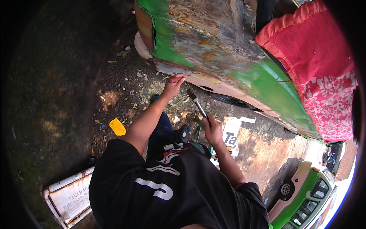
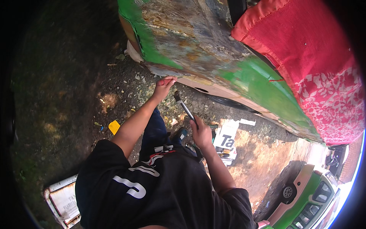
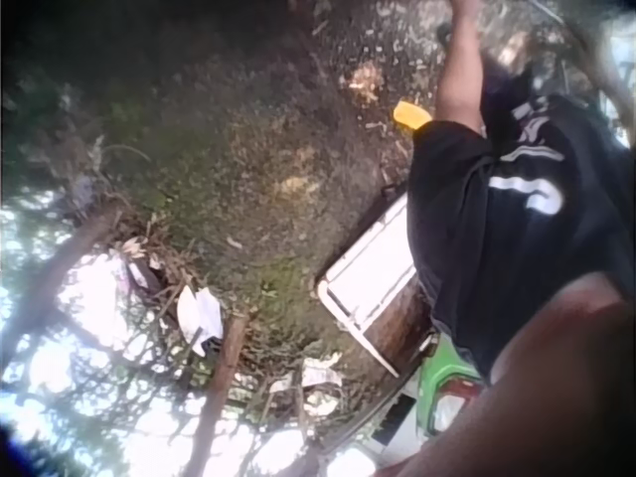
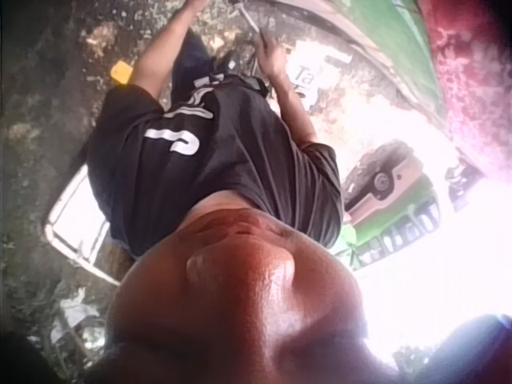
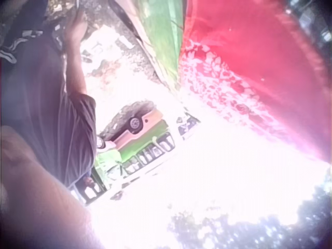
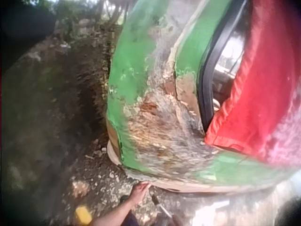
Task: The person uses a hammer and a metal punch to repeatedly strike a small area on the edge of a green metal panel. The person holds the punch against the panel and taps it with the hammer throughout the clip.
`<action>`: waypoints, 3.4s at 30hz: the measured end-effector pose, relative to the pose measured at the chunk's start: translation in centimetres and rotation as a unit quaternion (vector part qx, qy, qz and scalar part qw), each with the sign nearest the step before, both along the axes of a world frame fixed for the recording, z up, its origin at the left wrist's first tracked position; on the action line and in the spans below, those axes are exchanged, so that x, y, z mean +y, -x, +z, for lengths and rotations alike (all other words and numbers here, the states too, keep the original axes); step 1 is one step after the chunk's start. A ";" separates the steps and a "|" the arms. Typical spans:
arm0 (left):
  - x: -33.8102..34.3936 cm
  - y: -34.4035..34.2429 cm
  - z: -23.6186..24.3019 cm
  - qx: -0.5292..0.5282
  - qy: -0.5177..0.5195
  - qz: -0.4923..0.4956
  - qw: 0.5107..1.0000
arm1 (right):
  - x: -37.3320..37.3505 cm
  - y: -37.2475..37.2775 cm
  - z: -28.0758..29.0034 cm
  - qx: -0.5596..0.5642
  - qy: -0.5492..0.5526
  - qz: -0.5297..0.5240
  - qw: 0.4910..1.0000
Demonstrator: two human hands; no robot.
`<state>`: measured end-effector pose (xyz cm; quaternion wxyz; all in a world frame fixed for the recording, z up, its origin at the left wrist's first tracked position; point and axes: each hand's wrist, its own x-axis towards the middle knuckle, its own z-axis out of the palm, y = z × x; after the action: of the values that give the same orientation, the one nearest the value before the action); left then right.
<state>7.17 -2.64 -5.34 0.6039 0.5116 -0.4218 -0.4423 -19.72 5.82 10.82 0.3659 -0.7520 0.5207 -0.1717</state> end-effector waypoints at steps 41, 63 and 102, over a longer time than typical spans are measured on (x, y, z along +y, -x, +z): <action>0.8 0.5 0.7 0.035 0.073 0.071 0.994 | -1.4 -4.6 6.3 0.003 0.056 0.114 0.992; -0.3 -0.2 -0.1 0.100 0.037 0.059 0.993 | -2.8 -8.3 8.2 0.050 0.093 0.172 0.979; 1.0 -2.0 -0.3 0.172 -0.001 0.031 0.985 | -2.3 -6.9 6.6 0.006 0.061 0.175 0.983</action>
<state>9.14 -1.66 -5.65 0.6801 0.4417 -0.2952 -0.5053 -12.84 3.48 17.42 0.3409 -0.8534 0.3716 -0.1318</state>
